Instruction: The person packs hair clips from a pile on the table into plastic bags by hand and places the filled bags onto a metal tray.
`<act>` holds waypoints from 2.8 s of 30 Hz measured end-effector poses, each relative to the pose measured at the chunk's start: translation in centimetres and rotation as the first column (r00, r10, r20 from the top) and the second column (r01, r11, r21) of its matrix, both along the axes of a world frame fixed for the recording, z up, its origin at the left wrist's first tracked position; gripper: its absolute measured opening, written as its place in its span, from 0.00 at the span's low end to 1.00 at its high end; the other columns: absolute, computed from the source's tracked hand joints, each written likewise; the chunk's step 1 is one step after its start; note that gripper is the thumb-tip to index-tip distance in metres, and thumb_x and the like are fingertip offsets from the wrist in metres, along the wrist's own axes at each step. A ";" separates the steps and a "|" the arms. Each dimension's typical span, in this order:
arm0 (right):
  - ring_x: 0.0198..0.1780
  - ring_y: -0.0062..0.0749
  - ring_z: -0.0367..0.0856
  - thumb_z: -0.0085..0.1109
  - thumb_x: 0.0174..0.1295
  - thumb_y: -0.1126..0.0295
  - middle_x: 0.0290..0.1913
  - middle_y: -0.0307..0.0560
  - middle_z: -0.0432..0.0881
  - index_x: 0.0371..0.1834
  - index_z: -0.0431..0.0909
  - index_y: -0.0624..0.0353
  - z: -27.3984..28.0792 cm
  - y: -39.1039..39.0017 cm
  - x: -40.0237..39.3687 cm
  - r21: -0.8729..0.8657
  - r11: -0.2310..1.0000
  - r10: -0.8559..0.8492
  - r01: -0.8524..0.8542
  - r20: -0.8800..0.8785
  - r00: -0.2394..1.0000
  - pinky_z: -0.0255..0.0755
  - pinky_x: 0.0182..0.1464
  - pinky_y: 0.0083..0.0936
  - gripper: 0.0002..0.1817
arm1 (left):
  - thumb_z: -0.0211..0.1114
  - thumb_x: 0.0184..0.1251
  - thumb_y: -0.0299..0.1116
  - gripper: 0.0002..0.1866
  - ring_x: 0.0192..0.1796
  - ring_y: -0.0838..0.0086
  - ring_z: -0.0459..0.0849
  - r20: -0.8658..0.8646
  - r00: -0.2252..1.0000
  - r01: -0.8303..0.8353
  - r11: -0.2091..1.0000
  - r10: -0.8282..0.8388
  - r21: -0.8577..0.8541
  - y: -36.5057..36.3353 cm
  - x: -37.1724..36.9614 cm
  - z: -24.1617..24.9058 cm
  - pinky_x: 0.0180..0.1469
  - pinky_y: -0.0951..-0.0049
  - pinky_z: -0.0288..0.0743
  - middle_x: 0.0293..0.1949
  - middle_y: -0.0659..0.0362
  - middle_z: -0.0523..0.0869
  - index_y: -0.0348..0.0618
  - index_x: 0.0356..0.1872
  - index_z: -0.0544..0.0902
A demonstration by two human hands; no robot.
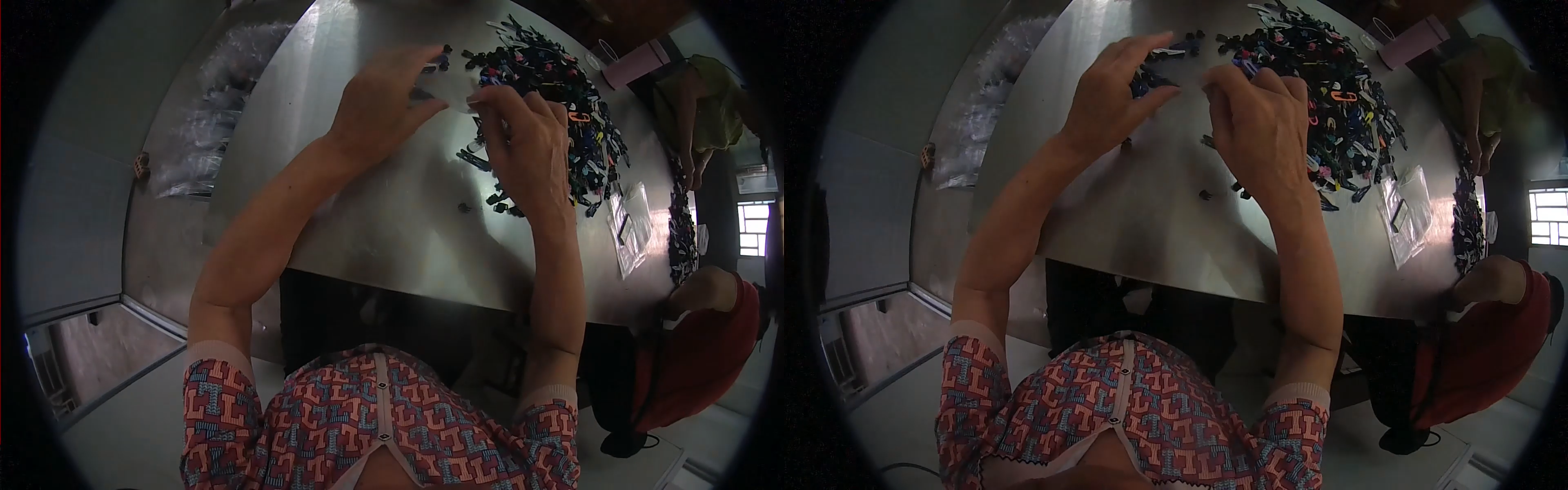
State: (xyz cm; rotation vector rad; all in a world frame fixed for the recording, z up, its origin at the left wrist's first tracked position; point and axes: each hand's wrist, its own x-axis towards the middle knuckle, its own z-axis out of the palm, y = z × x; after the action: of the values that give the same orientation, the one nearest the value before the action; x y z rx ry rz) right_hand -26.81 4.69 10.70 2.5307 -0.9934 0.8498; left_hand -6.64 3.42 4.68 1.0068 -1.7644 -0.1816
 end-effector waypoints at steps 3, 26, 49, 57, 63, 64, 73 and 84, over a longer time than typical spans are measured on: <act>0.27 0.39 0.77 0.60 0.61 0.74 0.24 0.42 0.82 0.41 0.82 0.52 -0.9 0.1 0.8 0.046 0.996 -0.077 0.071 0.147 0.986 0.69 0.40 0.33 0.07 | 0.77 0.52 0.35 0.42 0.62 0.56 0.75 0.061 0.992 -0.093 0.960 0.113 -0.266 0.2 -1.1 -0.4 0.62 0.59 0.69 0.61 0.49 0.77 0.42 0.70 0.66; 0.38 0.34 0.77 0.68 0.50 0.73 0.48 0.37 0.84 0.34 0.81 0.54 -0.6 0.4 1.0 -0.044 0.984 0.162 -0.172 -0.182 0.970 0.72 0.45 0.31 0.08 | 0.70 0.53 0.21 0.43 0.65 0.59 0.75 -0.007 0.938 0.346 0.934 -0.347 0.088 0.0 -0.3 -0.6 0.69 0.63 0.67 0.61 0.52 0.76 0.48 0.73 0.63; 0.34 0.36 0.79 0.68 0.54 0.74 0.36 0.40 0.86 0.40 0.84 0.54 -0.6 1.1 1.8 0.047 0.985 0.170 -0.165 -0.144 0.975 0.73 0.41 0.31 0.10 | 0.64 0.56 0.19 0.39 0.52 0.67 0.81 -0.069 0.939 0.343 0.925 -0.336 0.164 -0.6 0.3 -0.8 0.61 0.65 0.73 0.46 0.58 0.80 0.48 0.72 0.65; 0.42 0.38 0.83 0.64 0.57 0.79 0.44 0.44 0.86 0.49 0.84 0.56 -0.8 -0.4 1.7 0.162 0.968 0.162 -0.189 0.167 0.973 0.76 0.46 0.31 0.15 | 0.64 0.59 0.22 0.36 0.55 0.67 0.81 -0.187 0.954 0.274 0.935 -0.234 0.227 -2.8 4.8 -0.1 0.63 0.65 0.71 0.46 0.58 0.81 0.46 0.71 0.66; 0.54 0.48 0.80 0.63 0.57 0.72 0.51 0.47 0.84 0.52 0.82 0.54 -4.6 -3.2 4.4 0.276 0.945 0.180 -0.178 0.018 0.984 0.74 0.54 0.38 0.17 | 0.65 0.58 0.24 0.36 0.54 0.65 0.82 -0.151 0.973 0.202 0.959 -0.174 0.200 -3.3 5.3 -0.3 0.61 0.64 0.73 0.46 0.57 0.82 0.46 0.70 0.66; 0.58 0.47 0.77 0.62 0.58 0.68 0.55 0.47 0.82 0.54 0.81 0.53 -5.0 -3.8 5.1 0.216 0.953 0.220 -0.211 -0.017 0.975 0.72 0.58 0.41 0.19 | 0.65 0.58 0.24 0.36 0.54 0.65 0.82 -0.148 0.974 0.196 0.961 -0.169 0.195 -3.6 5.0 -0.3 0.61 0.64 0.73 0.46 0.57 0.82 0.46 0.70 0.66; 0.70 0.45 0.69 0.53 0.67 0.56 0.67 0.45 0.74 0.61 0.78 0.46 -7.8 -6.3 7.1 0.210 0.962 0.215 -0.176 -0.180 0.960 0.62 0.67 0.47 0.20 | 0.65 0.58 0.27 0.35 0.53 0.62 0.83 -0.115 0.985 0.146 0.978 -0.130 0.147 -4.3 5.4 -1.3 0.59 0.63 0.75 0.47 0.55 0.84 0.45 0.70 0.65; 0.54 0.46 0.83 0.52 0.59 0.84 0.55 0.49 0.84 0.58 0.81 0.53 -1.0 -3.3 -5.1 0.374 0.928 -0.005 -0.002 0.018 1.000 0.76 0.56 0.31 0.24 | 0.65 0.57 0.30 0.35 0.52 0.61 0.84 -0.043 0.998 0.060 0.978 -0.053 0.197 -4.3 3.9 -2.0 0.57 0.63 0.76 0.48 0.54 0.85 0.44 0.69 0.66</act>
State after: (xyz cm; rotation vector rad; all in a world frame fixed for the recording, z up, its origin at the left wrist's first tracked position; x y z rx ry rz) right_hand -31.89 1.40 9.67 2.8371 -1.2693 0.7426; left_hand -2.78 -0.91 2.70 1.0879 -1.7666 -0.4173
